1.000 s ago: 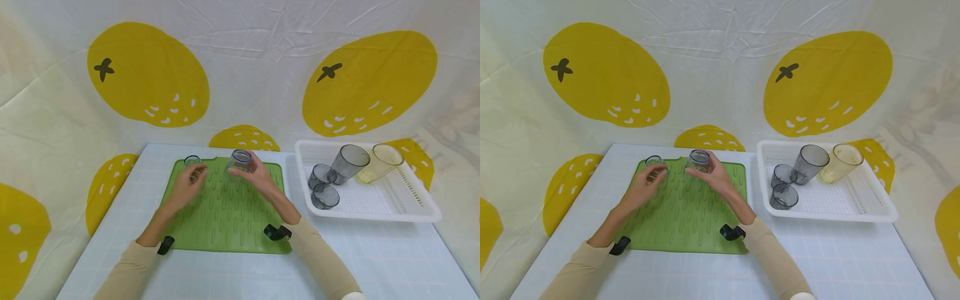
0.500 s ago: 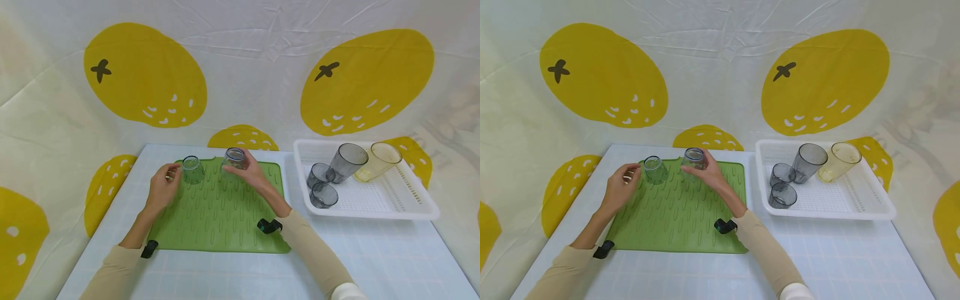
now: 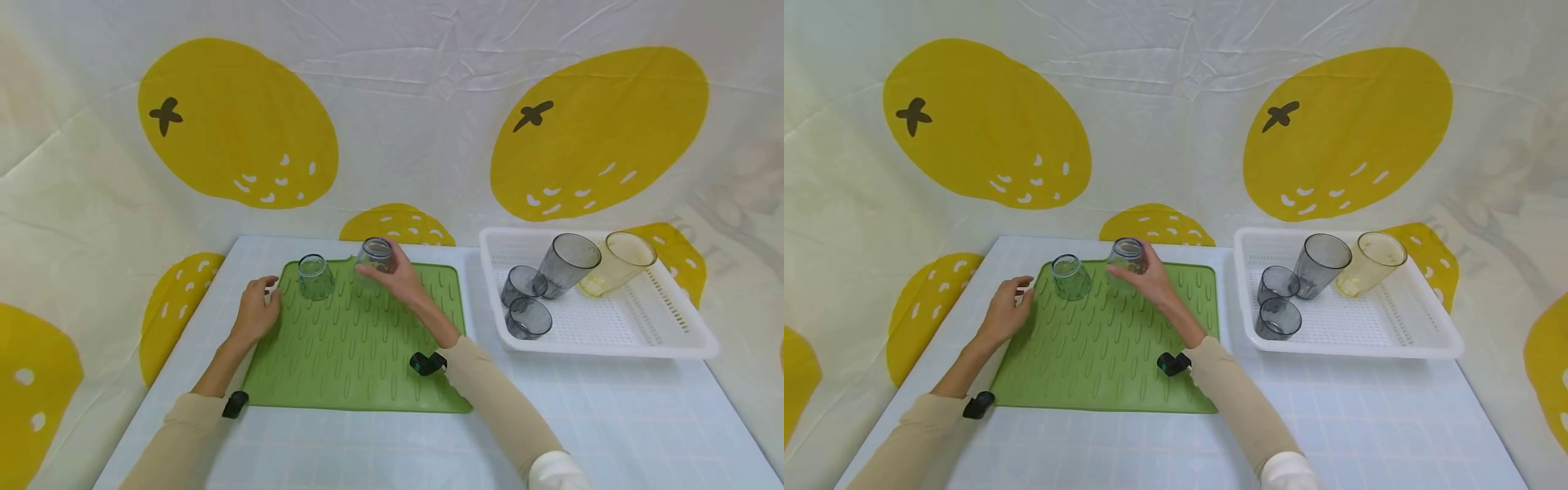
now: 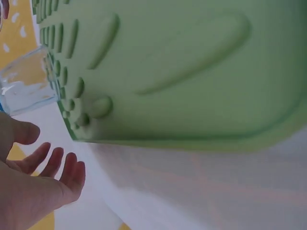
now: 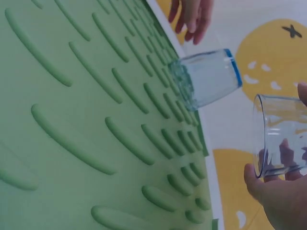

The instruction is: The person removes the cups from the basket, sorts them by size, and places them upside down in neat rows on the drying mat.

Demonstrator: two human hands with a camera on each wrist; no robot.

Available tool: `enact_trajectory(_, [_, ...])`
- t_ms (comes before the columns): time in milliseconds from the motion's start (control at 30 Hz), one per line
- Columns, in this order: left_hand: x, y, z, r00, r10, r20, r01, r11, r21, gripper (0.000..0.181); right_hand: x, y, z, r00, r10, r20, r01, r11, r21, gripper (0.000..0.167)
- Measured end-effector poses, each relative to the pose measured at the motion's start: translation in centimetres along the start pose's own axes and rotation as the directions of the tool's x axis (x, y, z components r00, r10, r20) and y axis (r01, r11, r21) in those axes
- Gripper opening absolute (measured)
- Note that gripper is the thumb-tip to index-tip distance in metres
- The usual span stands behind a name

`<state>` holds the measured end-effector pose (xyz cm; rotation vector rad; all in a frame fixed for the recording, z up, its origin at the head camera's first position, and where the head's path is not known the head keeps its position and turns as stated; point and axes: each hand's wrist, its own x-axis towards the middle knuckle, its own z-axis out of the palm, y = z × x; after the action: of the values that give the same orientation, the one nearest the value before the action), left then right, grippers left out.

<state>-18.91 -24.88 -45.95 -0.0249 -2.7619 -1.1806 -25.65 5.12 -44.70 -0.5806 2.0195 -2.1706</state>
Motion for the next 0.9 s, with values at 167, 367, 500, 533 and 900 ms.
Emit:
enact_trajectory(167, [0.2,-0.9,0.0,0.998,0.024,0.066,-0.026,0.999,0.03,0.044,0.4,0.8,0.5,1.0,0.003,-0.016,-0.004,0.999,-0.039,0.062])
enact_trajectory(367, [0.5,-1.7,-0.2,0.986,0.078,0.148,-0.078,0.997,0.0,0.044,0.7,1.5,1.1,0.999,0.037,-0.021,-0.039,0.996,-0.076,0.064])
enact_trajectory(500, [0.6,-2.2,-0.2,0.972,0.137,0.193,-0.136,0.991,-0.02,0.044,0.9,1.8,1.5,0.998,0.054,-0.018,-0.055,0.995,-0.089,0.068])
enact_trajectory(533, [0.6,-2.4,-0.2,0.968,0.149,0.202,-0.148,0.989,-0.018,0.044,0.9,1.8,1.6,0.998,0.058,-0.019,-0.06,0.994,-0.095,0.068])
enact_trajectory(900, [0.6,-3.0,-0.1,0.939,0.214,0.269,-0.224,0.974,0.006,0.044,1.3,3.3,2.4,0.998,0.065,-0.004,-0.065,0.985,-0.157,0.07])
